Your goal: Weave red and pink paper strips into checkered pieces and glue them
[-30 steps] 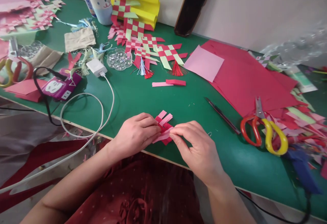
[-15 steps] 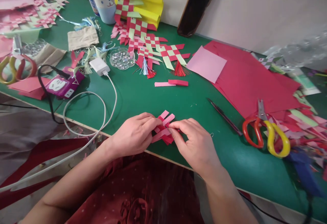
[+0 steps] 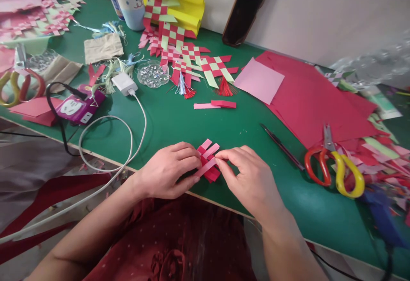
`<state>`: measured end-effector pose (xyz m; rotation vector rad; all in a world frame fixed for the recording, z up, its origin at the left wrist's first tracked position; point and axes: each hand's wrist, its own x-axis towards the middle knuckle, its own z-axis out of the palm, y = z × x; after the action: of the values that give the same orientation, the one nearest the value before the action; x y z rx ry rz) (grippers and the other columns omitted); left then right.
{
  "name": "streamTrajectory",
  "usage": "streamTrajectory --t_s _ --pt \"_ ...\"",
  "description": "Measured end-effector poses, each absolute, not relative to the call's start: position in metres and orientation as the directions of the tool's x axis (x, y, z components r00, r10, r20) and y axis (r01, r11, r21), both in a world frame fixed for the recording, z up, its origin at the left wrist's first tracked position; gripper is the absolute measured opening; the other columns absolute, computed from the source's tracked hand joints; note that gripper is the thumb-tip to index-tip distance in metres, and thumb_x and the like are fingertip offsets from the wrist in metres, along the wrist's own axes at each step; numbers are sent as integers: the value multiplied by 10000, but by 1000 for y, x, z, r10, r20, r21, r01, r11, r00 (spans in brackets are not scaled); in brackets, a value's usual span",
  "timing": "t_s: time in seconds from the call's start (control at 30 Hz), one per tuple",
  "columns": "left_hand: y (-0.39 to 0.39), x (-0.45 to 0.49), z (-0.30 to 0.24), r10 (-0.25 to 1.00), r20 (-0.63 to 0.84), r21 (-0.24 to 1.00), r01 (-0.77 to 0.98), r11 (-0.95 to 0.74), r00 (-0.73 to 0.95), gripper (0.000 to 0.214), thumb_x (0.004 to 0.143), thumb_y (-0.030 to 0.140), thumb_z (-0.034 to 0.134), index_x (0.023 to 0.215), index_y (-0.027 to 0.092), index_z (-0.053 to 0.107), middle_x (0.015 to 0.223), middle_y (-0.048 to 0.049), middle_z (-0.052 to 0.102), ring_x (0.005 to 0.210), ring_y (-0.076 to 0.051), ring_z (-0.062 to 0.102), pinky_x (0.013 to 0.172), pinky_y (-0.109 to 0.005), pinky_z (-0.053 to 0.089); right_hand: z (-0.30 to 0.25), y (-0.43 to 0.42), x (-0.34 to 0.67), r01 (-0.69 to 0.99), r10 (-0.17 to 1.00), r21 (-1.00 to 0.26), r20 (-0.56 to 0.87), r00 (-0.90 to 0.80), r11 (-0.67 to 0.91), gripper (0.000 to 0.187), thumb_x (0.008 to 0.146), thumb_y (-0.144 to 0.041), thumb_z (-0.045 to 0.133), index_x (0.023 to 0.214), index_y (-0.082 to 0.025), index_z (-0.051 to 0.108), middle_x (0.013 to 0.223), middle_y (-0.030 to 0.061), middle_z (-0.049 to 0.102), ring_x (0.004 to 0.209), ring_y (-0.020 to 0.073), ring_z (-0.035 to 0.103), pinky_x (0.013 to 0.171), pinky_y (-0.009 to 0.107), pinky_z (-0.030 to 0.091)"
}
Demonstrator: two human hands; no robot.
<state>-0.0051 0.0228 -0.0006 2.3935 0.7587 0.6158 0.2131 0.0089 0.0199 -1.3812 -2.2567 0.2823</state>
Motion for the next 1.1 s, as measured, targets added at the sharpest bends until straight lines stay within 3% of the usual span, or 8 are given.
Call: streamTrajectory --t_s 0.13,0.3,0.4,0.7,1.1 --pt "23 -4 -5 637 269 584 404 -704 722 137 960 202 490 979 160 619 1056 -82 672 1049 -197 596 967 -362 491 20 7 215 771 902 -470 258 -347 430 52 934 -214 589 901 -202 628 801 6 688 761 167 589 739 301 469" --pt "22 -4 -8 649 270 570 425 -703 712 163 952 301 558 980 154 624 1069 -80 670 1064 -208 589 960 -362 495 17 4 218 770 922 -507 231 -311 386 70 940 -232 585 897 -209 635 803 3 693 770 163 595 739 292 474" --pt "21 -5 -9 650 263 574 426 -700 713 227 932 372 603 1000 156 619 1092 -79 663 1075 -217 585 960 -366 494 15 4 217 773 923 -505 238 -301 383 94 945 -238 569 887 -213 639 795 7 697 762 168 596 737 302 478" --pt "20 1 -10 687 272 514 501 -696 674 167 998 292 508 950 161 600 1006 -55 672 1018 -190 604 921 -337 507 9 9 219 819 911 -424 311 -271 388 74 926 -214 581 881 -203 638 800 13 698 750 174 597 718 299 460" --pt "20 -2 -10 670 247 534 479 -697 700 223 971 383 545 1000 165 585 1054 -73 658 1057 -211 584 932 -365 500 9 11 217 806 928 -468 267 -261 362 117 943 -250 552 868 -220 637 799 17 701 750 175 608 724 307 472"
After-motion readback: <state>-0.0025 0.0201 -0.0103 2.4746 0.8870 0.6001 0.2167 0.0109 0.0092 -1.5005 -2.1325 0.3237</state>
